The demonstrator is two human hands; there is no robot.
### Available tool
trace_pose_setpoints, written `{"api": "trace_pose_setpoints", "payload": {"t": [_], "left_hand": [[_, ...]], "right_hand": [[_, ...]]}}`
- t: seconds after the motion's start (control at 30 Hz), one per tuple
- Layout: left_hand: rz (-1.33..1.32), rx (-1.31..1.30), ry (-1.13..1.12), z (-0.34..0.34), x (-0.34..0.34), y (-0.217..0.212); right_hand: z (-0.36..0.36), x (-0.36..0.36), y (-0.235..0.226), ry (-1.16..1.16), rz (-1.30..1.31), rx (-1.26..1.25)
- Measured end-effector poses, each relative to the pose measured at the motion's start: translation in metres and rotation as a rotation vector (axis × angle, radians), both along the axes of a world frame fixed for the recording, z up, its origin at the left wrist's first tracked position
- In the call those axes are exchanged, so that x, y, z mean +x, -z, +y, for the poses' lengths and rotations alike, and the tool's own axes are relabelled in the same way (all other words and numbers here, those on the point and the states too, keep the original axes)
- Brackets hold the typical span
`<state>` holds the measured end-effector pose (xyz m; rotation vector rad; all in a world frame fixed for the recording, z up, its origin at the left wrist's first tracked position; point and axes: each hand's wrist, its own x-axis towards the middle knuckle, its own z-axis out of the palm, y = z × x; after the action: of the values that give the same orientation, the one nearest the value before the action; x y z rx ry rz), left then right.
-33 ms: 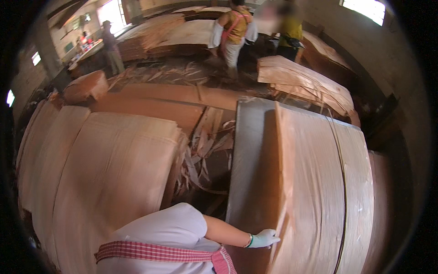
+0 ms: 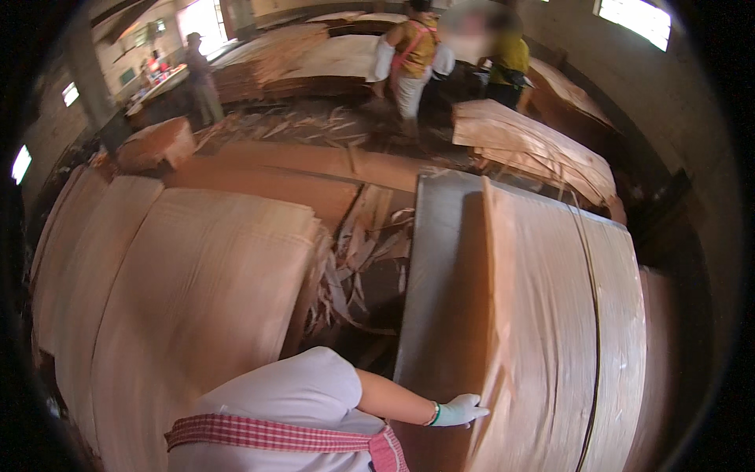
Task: The person manipulates large sheets of wood veneer, using a knife to trim pieces and applying small strips of tape to secure sections of the veneer sheets.
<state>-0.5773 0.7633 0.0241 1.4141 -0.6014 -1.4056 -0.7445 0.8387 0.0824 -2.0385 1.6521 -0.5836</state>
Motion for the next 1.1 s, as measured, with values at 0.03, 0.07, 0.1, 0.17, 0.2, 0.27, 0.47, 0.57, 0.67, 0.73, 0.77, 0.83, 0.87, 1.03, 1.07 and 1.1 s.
{"api": "trace_pose_setpoints", "payload": {"t": [0.03, 0.07, 0.1, 0.17, 0.2, 0.27, 0.47, 0.57, 0.67, 0.73, 0.77, 0.83, 0.87, 1.03, 1.07, 1.1], "left_hand": [[-0.022, 0.047, -0.019, 0.000, -0.008, 0.008], [-0.043, 0.089, -0.057, 0.000, -0.013, 0.022], [0.100, 0.134, -0.020, 0.012, -0.016, 0.015], [0.275, 0.187, 0.065, 0.031, -0.028, 0.013], [0.317, 0.184, 0.101, 0.030, -0.040, 0.025], [0.235, 0.155, -0.076, 0.027, -0.084, 0.048], [-0.251, 0.134, -0.365, 0.024, -0.103, 0.098], [-0.322, 0.141, -0.342, 0.058, -0.127, 0.100], [-0.451, 0.146, -0.242, 0.087, -0.142, 0.088], [-0.334, 0.210, -0.220, 0.112, -0.161, 0.073], [-0.634, -0.034, 0.072, 0.137, -0.158, 0.065], [-0.512, -0.074, 0.051, 0.191, -0.132, -0.026], [-0.662, -0.197, 0.071, 0.205, -0.113, -0.027], [0.469, -0.007, -0.169, 0.238, -0.063, 0.026], [0.434, 0.057, -0.134, 0.251, -0.052, 0.037], [0.426, 0.132, -0.146, 0.259, -0.045, 0.042]], "right_hand": [[0.002, -0.003, 0.000, -0.019, -0.015, 0.012], [0.005, -0.005, 0.003, -0.054, -0.037, 0.021], [0.006, -0.010, 0.006, -0.059, -0.058, 0.032], [0.012, -0.022, 0.012, -0.080, -0.105, 0.047], [0.015, -0.028, 0.014, -0.098, -0.136, 0.057], [0.022, -0.042, 0.019, -0.118, -0.188, 0.080], [0.040, -0.076, 0.030, -0.176, -0.378, 0.237], [0.057, -0.101, 0.037, -0.114, -0.516, 0.363], [0.075, -0.154, 0.042, 0.101, -0.703, 0.473], [0.093, -0.217, 0.055, 0.314, -0.835, 0.517], [0.116, -0.267, 0.064, 0.489, -0.906, 0.515], [0.185, -0.356, 0.083, 0.859, -1.033, 0.470], [0.217, -0.392, 0.089, 0.984, -1.086, 0.438], [0.363, -0.455, 0.142, 1.494, -1.364, 0.098], [0.369, -0.448, 0.155, 1.551, -1.400, 0.005], [0.347, -0.434, 0.158, 1.577, -1.454, -0.042]]}}
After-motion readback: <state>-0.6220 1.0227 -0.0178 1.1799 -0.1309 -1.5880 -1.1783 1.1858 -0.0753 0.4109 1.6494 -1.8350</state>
